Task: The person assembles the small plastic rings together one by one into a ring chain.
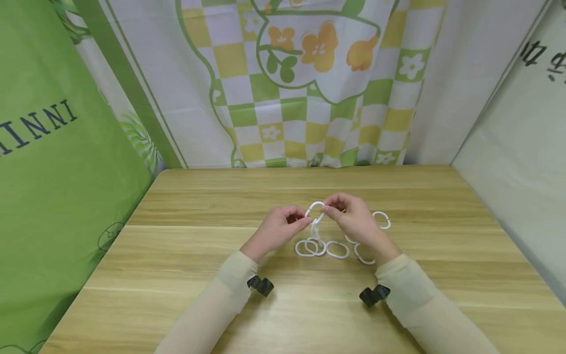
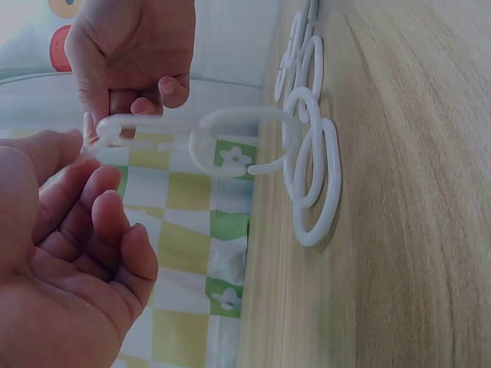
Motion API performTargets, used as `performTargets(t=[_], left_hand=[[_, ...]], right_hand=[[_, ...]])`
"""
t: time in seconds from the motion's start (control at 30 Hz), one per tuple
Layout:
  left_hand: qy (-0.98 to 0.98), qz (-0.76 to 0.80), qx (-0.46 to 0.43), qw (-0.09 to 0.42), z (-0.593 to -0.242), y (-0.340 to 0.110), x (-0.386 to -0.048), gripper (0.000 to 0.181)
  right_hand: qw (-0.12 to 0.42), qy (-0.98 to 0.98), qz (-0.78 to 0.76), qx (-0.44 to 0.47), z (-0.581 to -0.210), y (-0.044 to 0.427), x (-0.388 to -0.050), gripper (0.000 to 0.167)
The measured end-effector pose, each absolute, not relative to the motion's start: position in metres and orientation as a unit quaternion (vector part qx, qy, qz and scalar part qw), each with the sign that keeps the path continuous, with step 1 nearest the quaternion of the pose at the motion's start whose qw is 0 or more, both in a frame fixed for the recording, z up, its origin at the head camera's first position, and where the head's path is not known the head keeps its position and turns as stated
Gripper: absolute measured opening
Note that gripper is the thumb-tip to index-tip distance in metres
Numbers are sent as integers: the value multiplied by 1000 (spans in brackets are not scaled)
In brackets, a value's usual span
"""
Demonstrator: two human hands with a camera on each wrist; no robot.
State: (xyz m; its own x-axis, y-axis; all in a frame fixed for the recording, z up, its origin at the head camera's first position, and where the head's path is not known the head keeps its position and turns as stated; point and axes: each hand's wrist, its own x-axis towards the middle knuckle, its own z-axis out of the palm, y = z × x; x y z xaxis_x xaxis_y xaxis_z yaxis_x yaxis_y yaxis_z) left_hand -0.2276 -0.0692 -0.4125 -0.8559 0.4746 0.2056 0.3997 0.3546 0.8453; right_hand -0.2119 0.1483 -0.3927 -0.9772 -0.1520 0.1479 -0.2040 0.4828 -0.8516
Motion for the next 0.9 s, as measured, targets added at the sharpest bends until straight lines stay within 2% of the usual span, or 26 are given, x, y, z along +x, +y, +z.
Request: performTargets(t=[0.27, 0.47, 0.77, 0.9], left_hand=[[822, 512, 249, 1, -417, -71, -230, 17], [818, 511, 265, -13, -418, -73, -233, 16], [817, 501, 285, -8, -414, -72, -231, 13], [814, 502, 292, -4, -416, -70, -230, 12]], right_hand=[[12, -853, 510, 109, -401, 157, -212, 17], [9, -904, 408, 126, -416, 187, -224, 15], [-75, -939, 297, 153, -426, 209, -237, 12], [-93, -947, 268, 154, -428, 210, -240, 11]])
